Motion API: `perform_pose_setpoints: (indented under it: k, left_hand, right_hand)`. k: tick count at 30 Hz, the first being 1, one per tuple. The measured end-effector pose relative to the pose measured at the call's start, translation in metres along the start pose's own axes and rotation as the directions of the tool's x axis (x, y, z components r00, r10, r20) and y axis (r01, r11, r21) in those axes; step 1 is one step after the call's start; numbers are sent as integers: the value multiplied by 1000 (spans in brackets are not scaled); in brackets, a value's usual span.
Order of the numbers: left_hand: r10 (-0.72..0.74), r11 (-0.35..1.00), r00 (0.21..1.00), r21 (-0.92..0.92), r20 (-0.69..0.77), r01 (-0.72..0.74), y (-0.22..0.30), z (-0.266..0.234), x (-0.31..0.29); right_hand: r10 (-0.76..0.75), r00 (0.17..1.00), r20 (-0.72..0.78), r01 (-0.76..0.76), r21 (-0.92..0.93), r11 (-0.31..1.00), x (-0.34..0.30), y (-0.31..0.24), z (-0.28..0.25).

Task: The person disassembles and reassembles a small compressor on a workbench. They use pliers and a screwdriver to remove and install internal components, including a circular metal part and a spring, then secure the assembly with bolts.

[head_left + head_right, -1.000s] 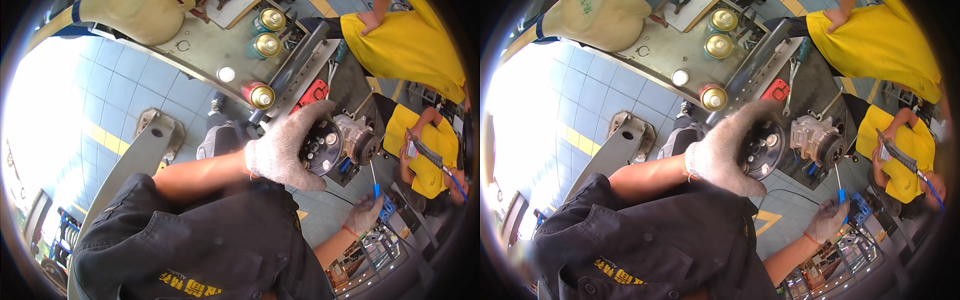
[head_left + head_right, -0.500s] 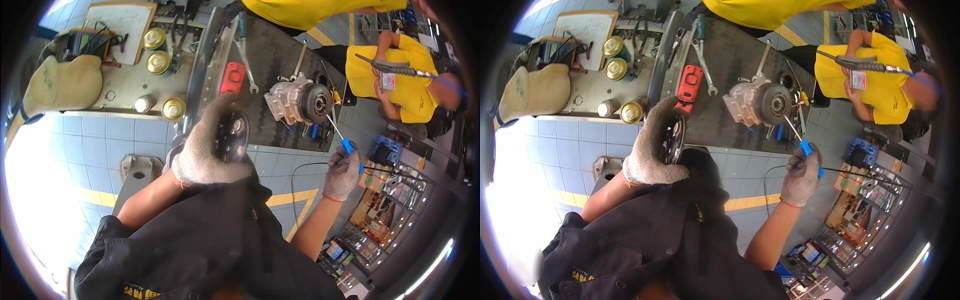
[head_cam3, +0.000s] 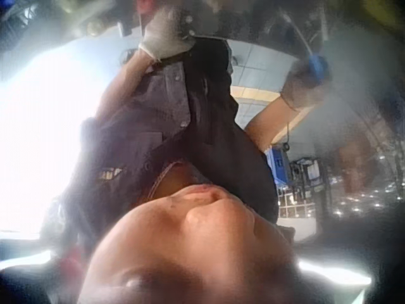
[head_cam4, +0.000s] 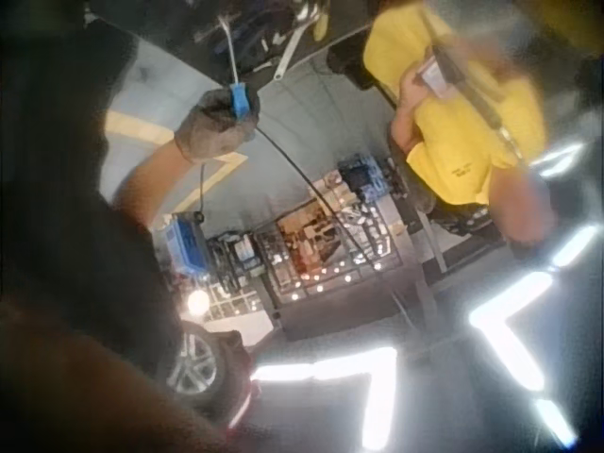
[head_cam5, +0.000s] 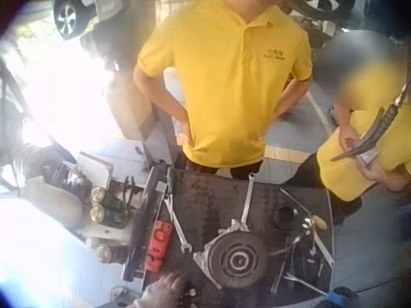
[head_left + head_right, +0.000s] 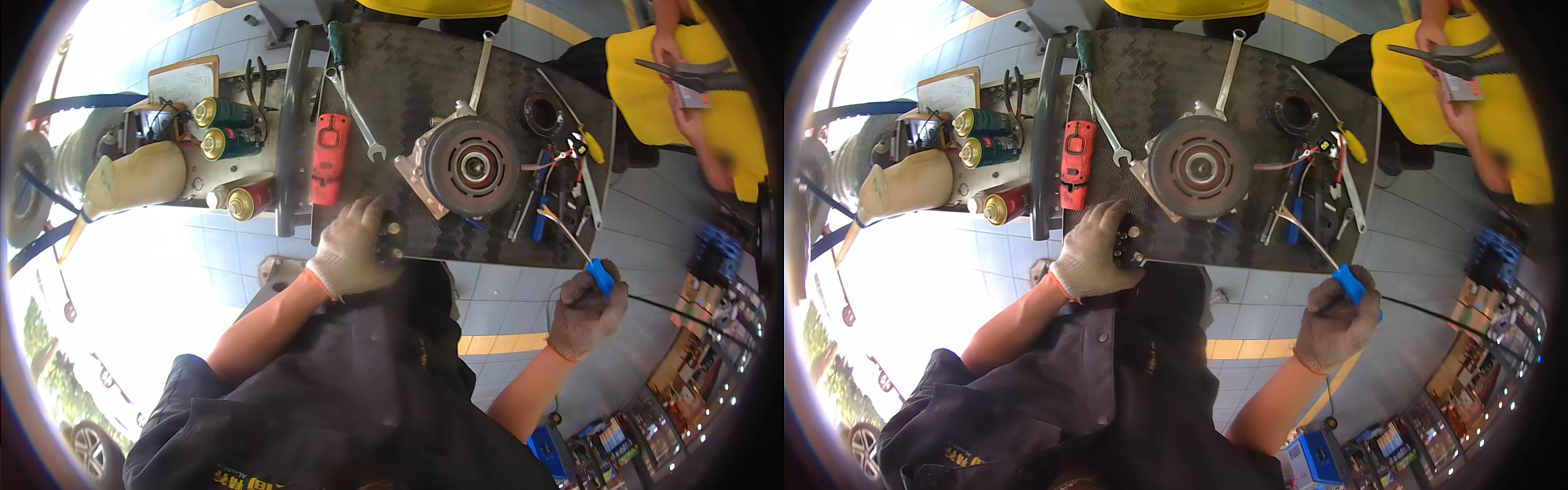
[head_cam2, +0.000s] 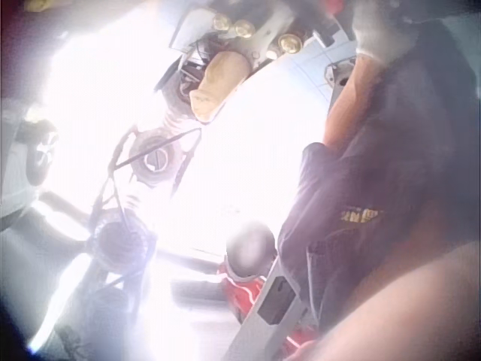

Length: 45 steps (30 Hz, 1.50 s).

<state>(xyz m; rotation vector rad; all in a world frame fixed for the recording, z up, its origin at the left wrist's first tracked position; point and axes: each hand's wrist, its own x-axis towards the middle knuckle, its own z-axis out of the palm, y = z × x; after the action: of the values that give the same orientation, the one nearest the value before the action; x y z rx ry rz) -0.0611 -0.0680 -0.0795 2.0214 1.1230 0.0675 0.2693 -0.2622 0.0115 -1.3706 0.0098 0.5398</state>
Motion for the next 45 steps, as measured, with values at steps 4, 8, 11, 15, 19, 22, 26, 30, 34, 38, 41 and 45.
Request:
perform_pose_setpoints:
  k: [4,8,11,15,19,22,26,30,34,38,41,45]
  left_hand:
    - [28,973,1000,231,-1,-27,0,35,14]
    - [38,941,993,339,-110,2,2,56,19]
    - [24,924,988,380,-152,36,4,62,21]
    - [24,929,972,365,-236,66,5,63,25]
    - [8,925,955,365,-297,106,4,64,29]
    - [-15,920,951,369,-309,135,3,67,29]
    - [-36,922,954,358,-298,146,-2,71,28]
    - [-33,928,941,339,-338,154,-4,73,29]
    - [-13,940,916,308,-401,148,-1,73,32]
    - [-47,937,920,302,-390,176,0,71,32]
    - [-77,946,929,266,-362,182,-2,71,31]
    - [-109,945,937,258,-333,202,-4,72,29]
  right_hand:
    - [166,972,164,-161,-45,986,34,16,-19]
    - [281,957,72,-277,-61,959,57,30,-30]
    - [329,925,190,-318,-85,944,73,35,-34]
    - [330,904,272,-302,-140,943,93,41,-31]
    - [338,922,187,-305,-186,934,103,45,-23]
    - [343,914,217,-301,-202,932,108,46,-16]
    - [387,895,220,-339,-227,913,114,47,-7]
    - [370,913,170,-320,-260,911,117,56,2]
    - [395,899,188,-367,-167,915,120,66,0]
    - [436,858,271,-419,-121,900,131,70,-15]
    - [333,782,527,-234,-246,940,137,75,-24]
    - [-144,669,730,666,-502,551,139,82,-23]
